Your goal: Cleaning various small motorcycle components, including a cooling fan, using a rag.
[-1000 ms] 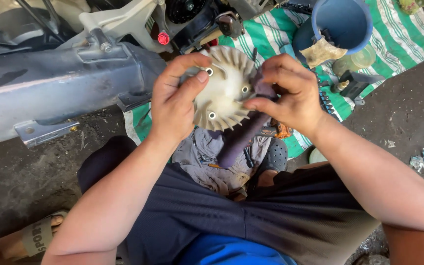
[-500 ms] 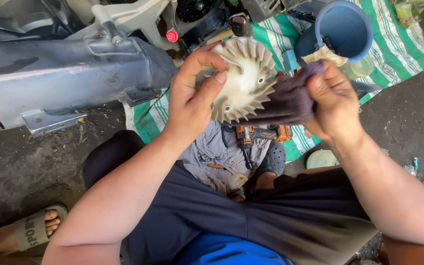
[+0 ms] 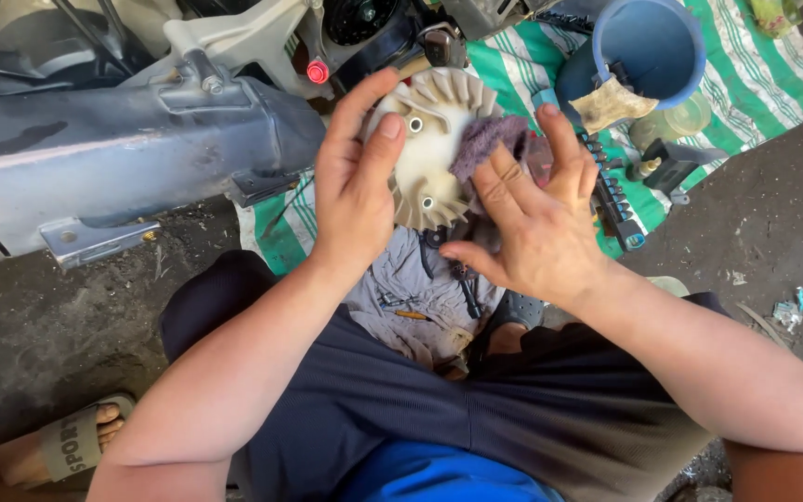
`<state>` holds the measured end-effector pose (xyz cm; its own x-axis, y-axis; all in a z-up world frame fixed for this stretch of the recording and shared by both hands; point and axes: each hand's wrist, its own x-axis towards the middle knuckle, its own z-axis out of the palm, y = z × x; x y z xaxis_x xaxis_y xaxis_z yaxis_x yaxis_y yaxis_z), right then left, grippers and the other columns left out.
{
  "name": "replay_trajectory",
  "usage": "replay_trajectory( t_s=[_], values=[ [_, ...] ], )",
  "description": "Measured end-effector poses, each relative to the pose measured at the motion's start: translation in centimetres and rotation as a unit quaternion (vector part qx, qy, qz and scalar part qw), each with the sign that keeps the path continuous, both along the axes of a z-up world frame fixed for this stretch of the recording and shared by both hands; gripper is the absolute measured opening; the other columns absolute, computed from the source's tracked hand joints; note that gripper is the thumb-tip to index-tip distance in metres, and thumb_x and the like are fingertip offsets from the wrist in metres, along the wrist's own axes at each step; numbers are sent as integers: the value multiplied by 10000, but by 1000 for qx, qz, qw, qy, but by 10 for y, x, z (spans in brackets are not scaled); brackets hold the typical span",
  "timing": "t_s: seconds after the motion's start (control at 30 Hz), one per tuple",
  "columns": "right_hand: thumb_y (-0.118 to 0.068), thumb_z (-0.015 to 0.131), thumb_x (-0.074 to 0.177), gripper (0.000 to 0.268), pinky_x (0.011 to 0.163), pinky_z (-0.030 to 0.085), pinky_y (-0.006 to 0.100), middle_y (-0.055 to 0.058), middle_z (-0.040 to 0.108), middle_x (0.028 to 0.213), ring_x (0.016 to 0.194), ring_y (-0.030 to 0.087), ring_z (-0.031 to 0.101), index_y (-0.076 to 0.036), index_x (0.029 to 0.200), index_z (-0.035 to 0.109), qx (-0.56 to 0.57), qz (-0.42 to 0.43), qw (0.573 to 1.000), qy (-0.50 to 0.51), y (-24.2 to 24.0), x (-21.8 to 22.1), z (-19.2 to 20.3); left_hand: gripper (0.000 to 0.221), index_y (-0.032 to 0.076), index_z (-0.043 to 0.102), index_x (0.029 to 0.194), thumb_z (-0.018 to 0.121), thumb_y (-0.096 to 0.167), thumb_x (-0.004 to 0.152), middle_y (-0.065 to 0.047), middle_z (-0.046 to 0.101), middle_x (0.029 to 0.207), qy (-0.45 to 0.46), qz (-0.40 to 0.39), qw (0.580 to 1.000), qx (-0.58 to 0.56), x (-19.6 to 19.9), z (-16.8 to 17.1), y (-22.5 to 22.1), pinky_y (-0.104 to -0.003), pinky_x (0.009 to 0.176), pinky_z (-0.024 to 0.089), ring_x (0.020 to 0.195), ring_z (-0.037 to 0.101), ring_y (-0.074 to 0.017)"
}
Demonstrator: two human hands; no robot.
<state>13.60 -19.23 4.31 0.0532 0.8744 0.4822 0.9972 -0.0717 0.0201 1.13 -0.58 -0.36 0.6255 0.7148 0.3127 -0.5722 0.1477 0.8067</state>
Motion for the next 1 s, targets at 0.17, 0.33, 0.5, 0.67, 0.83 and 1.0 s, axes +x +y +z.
replay_trajectory(
  t_s=[0.17, 0.33, 0.5, 0.67, 0.83, 1.0],
  values=[
    [-650, 753, 1165, 1002, 1386, 199, 936, 52, 208, 1907, 1684, 698, 52, -117, 1840, 238, 8, 124, 991, 42, 5, 40, -23, 409, 106, 630, 1544, 637, 323, 1197, -151, 606, 1656, 27, -31, 998, 43, -5, 7, -2, -386, 1138, 643, 1427, 678, -279],
    [-420, 871, 1064, 905, 1412, 340, 726, 311, 478, 1718, 1640, 672, 245, 96, 1666, 435, 14, 132, 984, 115, 19, 28, -19, 350, 139, 641, 1547, 657, 237, 1211, -142, 697, 1555, -3, 7, 998, 56, 1, 7, 0, -384, 1125, 662, 1382, 710, -272],
    [-292, 894, 1007, 516, 1156, 560, 641, 327, 719, 1304, 1411, 656, 534, 165, 1186, 734, 126, 156, 976, 82, 26, 16, -3, 419, 52, 657, 1522, 682, 273, 1167, -87, 692, 1558, 21, 63, 997, 23, 1, 7, 9, -304, 1217, 545, 1429, 663, -174],
    [-498, 772, 1073, 726, 1222, 496, 735, 286, 719, 1413, 1424, 645, 453, 160, 1375, 710, 93, 107, 989, 32, 22, 13, 10, 422, 77, 644, 1561, 686, 281, 1194, -109, 709, 1554, -30, 8, 999, 12, 1, 1, 9, -351, 1204, 594, 1399, 703, -215],
    [-408, 856, 978, 910, 1395, 195, 836, 576, 42, 1643, 1619, 629, -77, 197, 1527, 453, -47, 89, 987, 124, 21, 20, 8, 442, 115, 638, 1567, 590, 357, 1200, 61, 756, 1173, 94, -5, 992, 84, -11, 21, 0, -202, 686, 368, 703, 380, -17],
    [-327, 931, 1036, 972, 1462, 269, 733, 475, 29, 1743, 1712, 604, -12, -66, 1667, 240, -15, 165, 975, 151, 21, 36, 4, 479, 125, 588, 1605, 573, 400, 1213, -40, 679, 1451, 80, -10, 989, 127, -16, 30, 1, -301, 1032, 419, 1175, 493, -142]
  ],
)
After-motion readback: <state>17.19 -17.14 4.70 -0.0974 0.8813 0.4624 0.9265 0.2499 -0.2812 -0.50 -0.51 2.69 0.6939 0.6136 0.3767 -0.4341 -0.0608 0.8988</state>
